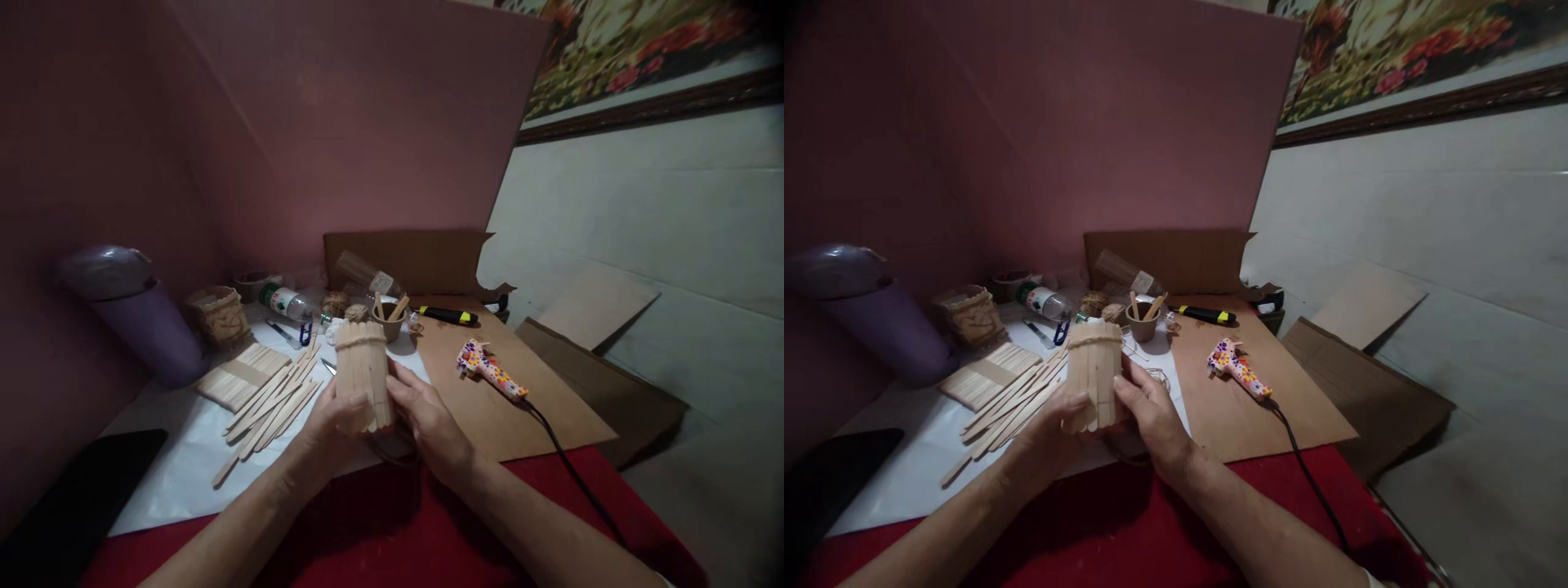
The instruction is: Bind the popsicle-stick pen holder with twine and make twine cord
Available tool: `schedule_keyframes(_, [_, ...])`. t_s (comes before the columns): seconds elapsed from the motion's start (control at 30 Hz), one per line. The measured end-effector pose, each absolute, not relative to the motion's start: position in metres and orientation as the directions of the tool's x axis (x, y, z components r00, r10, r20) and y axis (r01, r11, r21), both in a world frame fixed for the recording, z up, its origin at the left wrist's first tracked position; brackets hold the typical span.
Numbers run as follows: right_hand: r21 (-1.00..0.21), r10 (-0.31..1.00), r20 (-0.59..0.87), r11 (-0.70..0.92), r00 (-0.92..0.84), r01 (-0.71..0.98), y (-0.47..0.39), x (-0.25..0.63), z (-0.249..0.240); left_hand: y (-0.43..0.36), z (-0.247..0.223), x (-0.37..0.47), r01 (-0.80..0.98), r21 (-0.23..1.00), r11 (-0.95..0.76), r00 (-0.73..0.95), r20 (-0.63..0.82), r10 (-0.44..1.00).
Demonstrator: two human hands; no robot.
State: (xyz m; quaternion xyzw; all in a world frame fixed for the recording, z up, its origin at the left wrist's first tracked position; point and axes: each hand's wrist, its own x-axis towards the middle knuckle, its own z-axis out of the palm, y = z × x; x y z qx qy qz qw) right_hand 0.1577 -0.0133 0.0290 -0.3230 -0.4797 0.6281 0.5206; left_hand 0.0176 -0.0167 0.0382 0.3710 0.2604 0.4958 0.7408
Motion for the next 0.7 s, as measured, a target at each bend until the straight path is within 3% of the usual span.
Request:
schedule_keyframes(0.13, [-0.96, 0.969, 0.244, 0.246, 0.035, -0.137, -0.003, 0.168, 0.024, 0.0, 0.044, 0.005, -0.529, 0.847, -0.056, 0.057, 0.101, 0.993])
schedule_keyframes(0.23, [-0.921, 0.934, 0.354, 0.339, 0.052, 0.191, 0.001, 0.172, 0.02, 0.013, 0.043, -0.006, -0.532, 0.833, -0.153, -0.102, 0.116, 0.988])
schedule_keyframes(0.3, [-0.796, 0.91, 0.412, 0.383, -0.044, 0.468, 0.0, 0.171, 0.016, 0.018, 0.041, -0.011, -0.562, 0.817, -0.129, -0.122, 0.073, 0.99])
schedule_keyframes(0.4, [-0.48, 0.881, 0.426, 0.412, -0.205, 0.774, -0.005, 0.168, 0.011, 0.021, 0.04, -0.013, -0.617, 0.782, -0.085, -0.105, 0.025, 0.994])
schedule_keyframes(0.53, [-0.191, 0.887, 0.351, 0.383, -0.301, 0.904, -0.012, 0.169, 0.011, 0.021, 0.041, -0.016, -0.672, 0.739, -0.039, -0.087, -0.027, 0.996])
schedule_keyframes(0.7, [-0.105, 0.878, 0.264, 0.439, -0.4, 0.893, -0.016, 0.173, 0.015, 0.024, 0.039, -0.021, -0.709, 0.702, -0.065, -0.108, -0.017, 0.994])
